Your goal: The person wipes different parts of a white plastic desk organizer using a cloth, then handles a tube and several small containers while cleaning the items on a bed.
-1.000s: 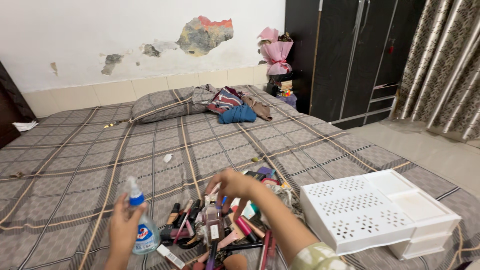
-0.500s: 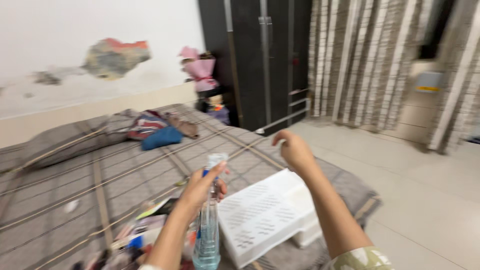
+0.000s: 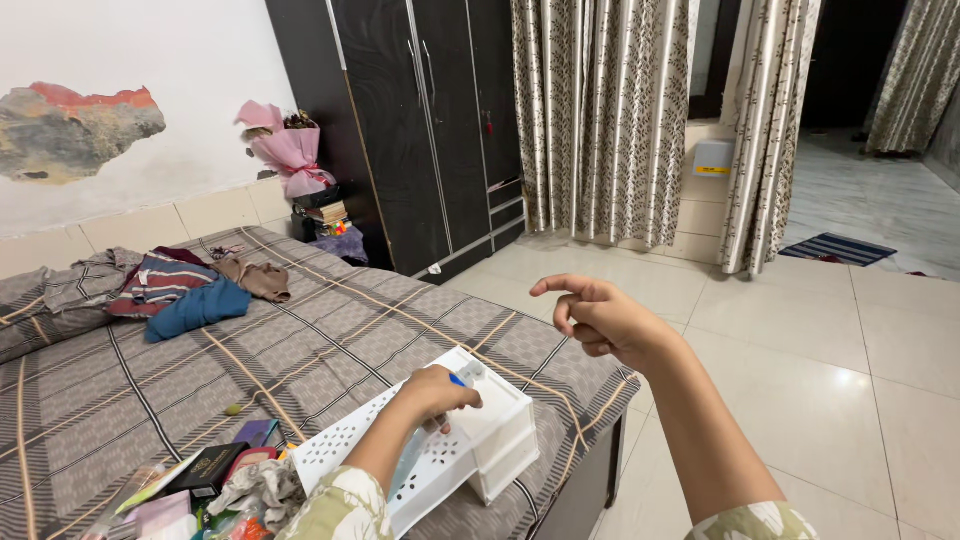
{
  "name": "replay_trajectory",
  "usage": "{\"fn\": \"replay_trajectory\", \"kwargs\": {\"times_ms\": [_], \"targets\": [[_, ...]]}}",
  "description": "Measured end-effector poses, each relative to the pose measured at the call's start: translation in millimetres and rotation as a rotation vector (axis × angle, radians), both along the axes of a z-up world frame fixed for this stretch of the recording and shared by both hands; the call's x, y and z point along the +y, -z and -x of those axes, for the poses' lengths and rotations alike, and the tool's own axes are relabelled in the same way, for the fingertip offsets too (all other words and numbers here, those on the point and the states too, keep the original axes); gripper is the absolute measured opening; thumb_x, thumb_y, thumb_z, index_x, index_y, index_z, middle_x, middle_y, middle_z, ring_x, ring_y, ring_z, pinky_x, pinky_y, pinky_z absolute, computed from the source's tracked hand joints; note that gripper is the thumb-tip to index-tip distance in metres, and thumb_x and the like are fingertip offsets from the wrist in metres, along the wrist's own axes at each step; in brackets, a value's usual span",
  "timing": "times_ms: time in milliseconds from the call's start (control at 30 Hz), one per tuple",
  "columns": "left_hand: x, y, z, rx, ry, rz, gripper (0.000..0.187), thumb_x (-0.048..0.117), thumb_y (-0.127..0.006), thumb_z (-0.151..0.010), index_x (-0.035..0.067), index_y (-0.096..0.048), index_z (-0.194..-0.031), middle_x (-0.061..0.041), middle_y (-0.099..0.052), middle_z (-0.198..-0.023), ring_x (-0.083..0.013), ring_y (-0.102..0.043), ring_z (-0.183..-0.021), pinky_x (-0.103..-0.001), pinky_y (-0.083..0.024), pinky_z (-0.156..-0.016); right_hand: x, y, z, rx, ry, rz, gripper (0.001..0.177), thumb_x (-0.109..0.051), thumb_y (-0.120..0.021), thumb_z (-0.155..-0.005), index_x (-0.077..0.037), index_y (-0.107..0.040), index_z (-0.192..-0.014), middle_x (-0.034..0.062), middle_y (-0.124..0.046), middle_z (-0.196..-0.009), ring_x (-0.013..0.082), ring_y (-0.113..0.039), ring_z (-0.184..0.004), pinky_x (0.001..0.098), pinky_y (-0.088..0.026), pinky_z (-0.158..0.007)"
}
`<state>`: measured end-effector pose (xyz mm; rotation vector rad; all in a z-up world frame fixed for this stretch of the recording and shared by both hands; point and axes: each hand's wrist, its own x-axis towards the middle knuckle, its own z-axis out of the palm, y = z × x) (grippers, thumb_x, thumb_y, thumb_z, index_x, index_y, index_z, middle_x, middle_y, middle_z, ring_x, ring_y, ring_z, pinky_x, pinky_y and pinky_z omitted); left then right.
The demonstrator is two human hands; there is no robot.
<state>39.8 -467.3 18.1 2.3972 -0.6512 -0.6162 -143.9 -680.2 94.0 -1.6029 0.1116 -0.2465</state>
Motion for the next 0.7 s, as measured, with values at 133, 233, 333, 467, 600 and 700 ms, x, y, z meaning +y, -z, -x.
{"fn": "replay_trajectory", "kwargs": {"times_ms": [133, 233, 333, 467, 600, 700], "targets": [[0, -4, 8, -0.042, -0.009, -0.079, 0.029, 0.026, -0.080, -0.070, 0.000, -0.072, -0.078, -0.009, -0.072, -0.072, -0.0198, -0.071, -0.052, -0.032, -0.054, -0.050, 3, -3, 3, 0.000, -0.112, -0.007, 0.064, 0.012, -0.040, -0.078, -0.009, -0.060, -0.135, -0.0002, -0.060, -0.066, 0.0039, -0.029, -0.040, 0.0218, -0.024, -0.035], [1, -7, 7, -0.053, -0.037, -0.029, 0.029, 0.025, -0.081, -0.070, -0.001, -0.072, -0.080, -0.010, -0.073, -0.073, -0.0210, -0.071, -0.053, -0.033, -0.055, -0.051, 6, -3, 2, -0.014, -0.125, -0.012, 0.066, 0.012, -0.041, -0.077, -0.009, -0.059, -0.137, -0.0001, -0.062, -0.066, 0.0034, -0.029, -0.039, 0.0219, -0.024, -0.034], [4, -13, 6, -0.124, -0.040, -0.050, 0.031, 0.029, -0.081, -0.070, 0.001, -0.074, -0.080, -0.011, -0.074, -0.073, -0.0189, -0.072, -0.054, -0.031, -0.056, -0.052, 9, -5, 3, -0.040, -0.117, -0.026, 0.066, 0.012, -0.044, -0.078, -0.009, -0.058, -0.139, -0.0010, -0.061, -0.066, 0.0025, -0.031, -0.040, 0.0209, -0.025, -0.036], [7, -12, 6, -0.198, -0.070, -0.046, 0.034, 0.031, -0.081, -0.069, 0.001, -0.074, -0.083, -0.012, -0.076, -0.075, -0.0198, -0.073, -0.056, -0.030, -0.058, -0.054, 16, -9, 9, -0.072, -0.065, -0.014, 0.065, 0.009, -0.047, -0.082, -0.013, -0.050, -0.143, 0.0023, -0.067, -0.075, 0.0022, -0.033, -0.039, 0.0207, -0.041, -0.039], [15, -10, -3, -0.125, -0.085, 0.030, 0.033, 0.027, -0.082, -0.069, -0.001, -0.076, -0.084, -0.011, -0.077, -0.078, -0.0200, -0.073, -0.058, -0.033, -0.059, -0.055, 44, -22, 10, -0.034, -0.143, 0.005, 0.070, 0.012, -0.043, -0.078, -0.015, -0.041, -0.143, 0.0068, -0.072, -0.086, 0.0079, -0.045, -0.040, 0.0306, -0.060, -0.050], [24, -10, -18, -0.284, -0.116, 0.005, 0.039, 0.040, -0.080, -0.077, 0.004, -0.077, -0.091, -0.014, -0.076, -0.072, -0.0176, -0.071, -0.056, -0.030, -0.056, -0.057, 79, -33, -1, 0.083, -0.185, 0.147, 0.073, 0.012, -0.041, -0.078, -0.019, -0.041, -0.143, 0.0073, -0.070, -0.085, 0.0111, -0.053, -0.045, 0.0356, -0.065, -0.054]]}}
